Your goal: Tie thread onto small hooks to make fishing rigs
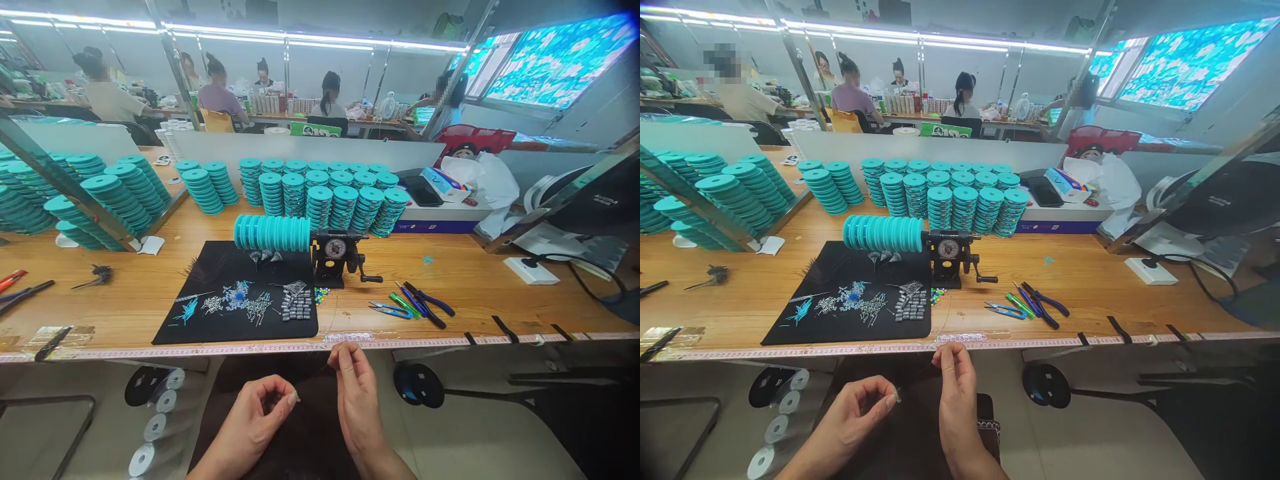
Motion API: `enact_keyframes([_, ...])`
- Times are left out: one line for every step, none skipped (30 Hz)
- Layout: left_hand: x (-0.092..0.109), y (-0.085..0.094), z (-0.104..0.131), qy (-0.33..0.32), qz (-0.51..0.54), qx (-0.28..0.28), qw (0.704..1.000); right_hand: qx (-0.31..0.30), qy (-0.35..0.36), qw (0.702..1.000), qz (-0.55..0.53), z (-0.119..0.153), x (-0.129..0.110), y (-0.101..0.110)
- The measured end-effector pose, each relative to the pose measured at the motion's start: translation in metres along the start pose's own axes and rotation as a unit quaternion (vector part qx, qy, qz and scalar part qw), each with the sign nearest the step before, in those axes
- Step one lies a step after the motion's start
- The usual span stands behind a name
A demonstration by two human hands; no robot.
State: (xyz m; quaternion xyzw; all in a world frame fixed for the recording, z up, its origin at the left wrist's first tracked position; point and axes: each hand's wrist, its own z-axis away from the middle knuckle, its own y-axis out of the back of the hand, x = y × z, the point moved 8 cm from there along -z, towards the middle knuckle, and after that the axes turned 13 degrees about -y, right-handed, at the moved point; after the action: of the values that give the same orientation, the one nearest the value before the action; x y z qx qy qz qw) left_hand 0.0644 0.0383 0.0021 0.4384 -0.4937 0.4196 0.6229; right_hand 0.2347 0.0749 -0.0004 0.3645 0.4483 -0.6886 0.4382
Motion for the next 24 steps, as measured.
enact_keyframes([0.0,0.0,0.0,-0.001,0.003,-0.002,1.0,0.009,0.0,1.0,-0.011,-0.001,0.0,0.002])
enact_keyframes([0.0,0.0,-0.001,-0.001,0.004,-0.003,1.0,0.014,-0.002,1.0,-0.018,-0.002,-0.001,0.003])
enact_keyframes([0.001,0.0,-0.001,-0.001,0.004,-0.001,1.0,0.016,-0.005,1.0,-0.02,-0.002,-0.002,0.004])
enact_keyframes([0.001,0.001,-0.001,0.002,0.007,0.0,1.0,0.011,-0.006,1.0,-0.015,-0.002,-0.004,0.003])
enact_keyframes([0.002,0.002,-0.001,0.006,0.012,0.003,1.0,-0.002,-0.007,1.0,0.001,0.0,-0.007,0.001])
enact_keyframes([0.002,0.003,0.0,0.01,0.02,0.007,1.0,-0.024,-0.006,0.999,0.027,0.002,-0.009,-0.003])
enact_keyframes([0.004,0.004,0.001,0.013,0.032,0.01,0.999,-0.056,-0.004,0.997,0.061,0.006,-0.012,-0.01])
enact_keyframes([0.005,0.005,0.002,0.014,0.046,0.014,0.999,-0.092,-0.002,0.991,0.1,0.011,-0.013,-0.017])
enact_keyframes([0.008,0.006,0.002,0.012,0.058,0.018,0.998,-0.129,-0.002,0.981,0.142,0.018,-0.012,-0.025])
enact_keyframes([0.01,0.007,0.003,0.008,0.067,0.024,0.997,-0.162,-0.006,0.97,0.181,0.025,-0.01,-0.033])
enact_keyframes([0.013,0.009,0.003,0.003,0.074,0.029,0.997,-0.188,-0.012,0.959,0.214,0.031,-0.006,-0.039])
enact_keyframes([0.015,0.01,0.003,-0.002,0.077,0.034,0.996,-0.204,-0.017,0.949,0.239,0.036,-0.002,-0.044])
enact_keyframes([0.016,0.011,0.003,-0.007,0.074,0.039,0.996,-0.212,-0.022,0.942,0.258,0.039,0.002,-0.047])
enact_keyframes([0.017,0.013,0.003,-0.01,0.065,0.044,0.997,-0.213,-0.024,0.937,0.274,0.041,0.006,-0.049])
enact_keyframes([0.017,0.014,0.003,-0.012,0.052,0.047,0.997,-0.208,-0.021,0.935,0.287,0.041,0.008,-0.049])
enact_keyframes([0.016,0.016,0.003,-0.013,0.035,0.05,0.998,-0.198,-0.011,0.933,0.299,0.041,0.008,-0.049])
enact_keyframes([0.015,0.017,0.004,-0.013,0.018,0.051,0.998,-0.188,0.004,0.931,0.313,0.04,0.007,-0.048])
enact_keyframes([0.014,0.019,0.004,-0.012,0.002,0.05,0.999,-0.18,0.025,0.928,0.326,0.039,0.004,-0.047])
enact_keyframes([0.013,0.019,0.005,-0.013,-0.012,0.045,0.999,-0.176,0.05,0.924,0.337,0.039,0.0,-0.047])
enact_keyframes([0.012,0.019,0.005,-0.013,-0.024,0.039,0.999,-0.177,0.076,0.919,0.345,0.04,-0.005,-0.047])
enact_keyframes([0.012,0.019,0.005,-0.014,-0.036,0.03,0.999,-0.182,0.098,0.913,0.352,0.041,-0.009,-0.048])
enact_keyframes([0.013,0.019,0.005,-0.016,-0.047,0.019,0.999,-0.192,0.113,0.907,0.357,0.042,-0.012,-0.049])
enact_keyframes([0.015,0.018,0.004,-0.02,-0.055,0.008,0.998,-0.202,0.12,0.903,0.361,0.043,-0.014,-0.05])
enact_keyframes([0.017,0.018,0.004,-0.022,-0.061,-0.003,0.998,-0.212,0.119,0.9,0.362,0.043,-0.016,-0.051])
